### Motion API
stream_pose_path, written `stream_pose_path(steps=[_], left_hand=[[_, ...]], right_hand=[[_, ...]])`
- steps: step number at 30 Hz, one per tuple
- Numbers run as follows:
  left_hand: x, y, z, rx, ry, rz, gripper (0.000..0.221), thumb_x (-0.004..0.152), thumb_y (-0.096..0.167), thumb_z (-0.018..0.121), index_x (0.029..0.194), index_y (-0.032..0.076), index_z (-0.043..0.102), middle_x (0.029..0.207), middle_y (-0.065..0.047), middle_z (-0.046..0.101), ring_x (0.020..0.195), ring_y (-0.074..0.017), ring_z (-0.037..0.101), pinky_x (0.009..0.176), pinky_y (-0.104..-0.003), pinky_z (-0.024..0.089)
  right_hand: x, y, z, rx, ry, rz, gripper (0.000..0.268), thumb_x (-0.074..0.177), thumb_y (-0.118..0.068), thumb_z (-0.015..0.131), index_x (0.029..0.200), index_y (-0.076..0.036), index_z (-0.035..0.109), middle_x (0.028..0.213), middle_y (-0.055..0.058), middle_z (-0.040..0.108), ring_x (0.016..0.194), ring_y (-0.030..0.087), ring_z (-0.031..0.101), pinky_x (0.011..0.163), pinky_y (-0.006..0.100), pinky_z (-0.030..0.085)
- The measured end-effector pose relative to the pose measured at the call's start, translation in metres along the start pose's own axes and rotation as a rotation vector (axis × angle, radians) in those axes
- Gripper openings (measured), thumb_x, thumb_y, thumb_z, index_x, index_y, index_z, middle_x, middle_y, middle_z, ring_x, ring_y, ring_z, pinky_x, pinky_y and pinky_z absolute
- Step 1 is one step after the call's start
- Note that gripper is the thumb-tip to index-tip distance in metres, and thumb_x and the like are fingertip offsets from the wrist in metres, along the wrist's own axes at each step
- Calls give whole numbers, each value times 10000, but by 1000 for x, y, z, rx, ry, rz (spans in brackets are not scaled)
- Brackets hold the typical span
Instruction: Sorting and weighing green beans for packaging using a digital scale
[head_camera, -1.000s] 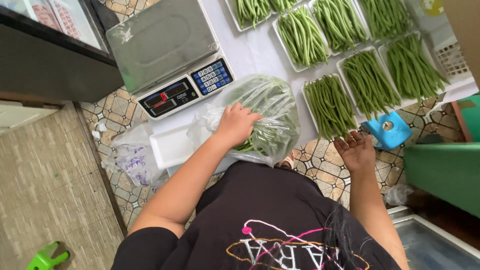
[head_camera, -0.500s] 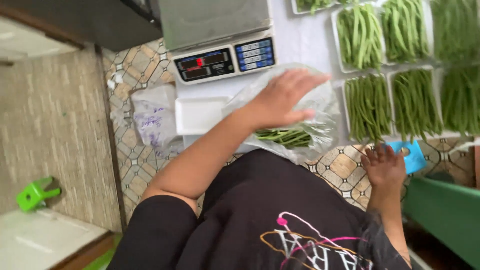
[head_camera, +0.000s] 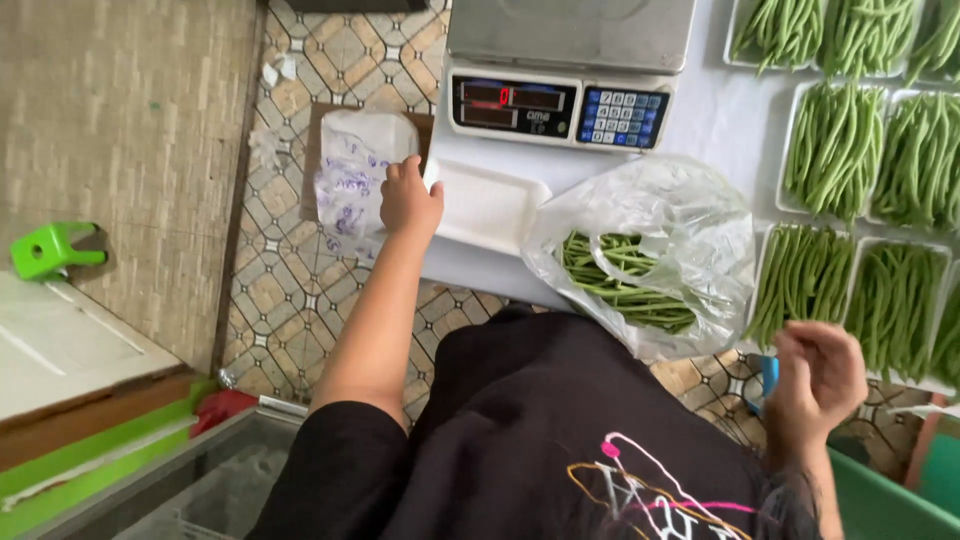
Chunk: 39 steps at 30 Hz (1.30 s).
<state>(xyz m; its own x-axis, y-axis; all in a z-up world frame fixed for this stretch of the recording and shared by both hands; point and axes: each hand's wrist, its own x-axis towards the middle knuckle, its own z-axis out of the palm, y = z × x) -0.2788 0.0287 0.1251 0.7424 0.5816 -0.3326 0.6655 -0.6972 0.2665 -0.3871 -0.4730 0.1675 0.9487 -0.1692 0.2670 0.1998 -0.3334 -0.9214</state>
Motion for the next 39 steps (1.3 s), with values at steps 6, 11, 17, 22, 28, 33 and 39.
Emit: stream_pose_path(steps=[6, 11, 17, 22, 28, 33, 39], left_hand=[[14, -39, 23, 6, 88, 20, 171, 984, 135, 605, 1135, 166, 679, 1085, -39, 697, 918, -281, 688, 677, -434, 578], [3, -45, 3, -187, -5, -69, 168, 971, 155, 540, 1123, 183, 608, 1086, -11, 675, 918, -242, 653, 688, -417, 521], [-1, -45, -46, -403, -130, 31, 209, 967, 167, 542, 1159, 90, 574, 1110, -135, 675, 1022, -313, 647, 871, -436, 529], [27, -36, -65, -370, -409, -24, 194, 1002, 185, 514, 1175, 114, 566, 1151, -73, 648, 947, -223, 635, 841, -362, 496], [41, -17, -81, -319, -569, 39, 198, 999, 131, 516, 1180, 99, 589, 1113, -55, 642, 953, -201, 611, 858, -354, 480], [87, 39, -127, -490, -402, 118, 86, 1017, 119, 522, 1066, 144, 589, 977, -10, 659, 819, -139, 600, 678, -287, 459], [199, 160, -53, -433, -54, 169, 187, 939, 45, 565, 1097, 135, 608, 1076, -24, 683, 904, -155, 678, 740, -261, 586]], right_hand=[[66, -91, 59, -267, -1020, 352, 294, 931, -124, 606, 1172, -134, 775, 1175, 33, 825, 1056, 160, 784, 920, 309, 645], [56, -35, 90, -467, -1089, 38, 498, 954, -268, 606, 1430, -124, 574, 1446, 116, 602, 1367, 309, 515, 1127, 469, 388], [73, -77, 79, -392, -741, 134, 613, 916, -119, 654, 1495, 5, 495, 1434, 278, 538, 1233, 480, 537, 1024, 571, 437], [65, -83, 70, -416, -613, 397, 554, 959, -164, 596, 1505, -106, 524, 1517, 132, 558, 1299, 393, 570, 981, 485, 489], [42, -90, 72, -314, -507, 469, 495, 952, -95, 591, 1444, -50, 559, 1499, 148, 572, 1240, 302, 622, 1049, 411, 502], [31, -81, 69, -223, -440, 448, 276, 942, 24, 541, 1139, -13, 731, 1433, 175, 644, 1363, 284, 591, 1157, 422, 460], [49, -81, 93, -192, -681, 707, 485, 954, -120, 551, 1435, -102, 599, 1538, 58, 576, 1466, 177, 493, 1197, 357, 380]])
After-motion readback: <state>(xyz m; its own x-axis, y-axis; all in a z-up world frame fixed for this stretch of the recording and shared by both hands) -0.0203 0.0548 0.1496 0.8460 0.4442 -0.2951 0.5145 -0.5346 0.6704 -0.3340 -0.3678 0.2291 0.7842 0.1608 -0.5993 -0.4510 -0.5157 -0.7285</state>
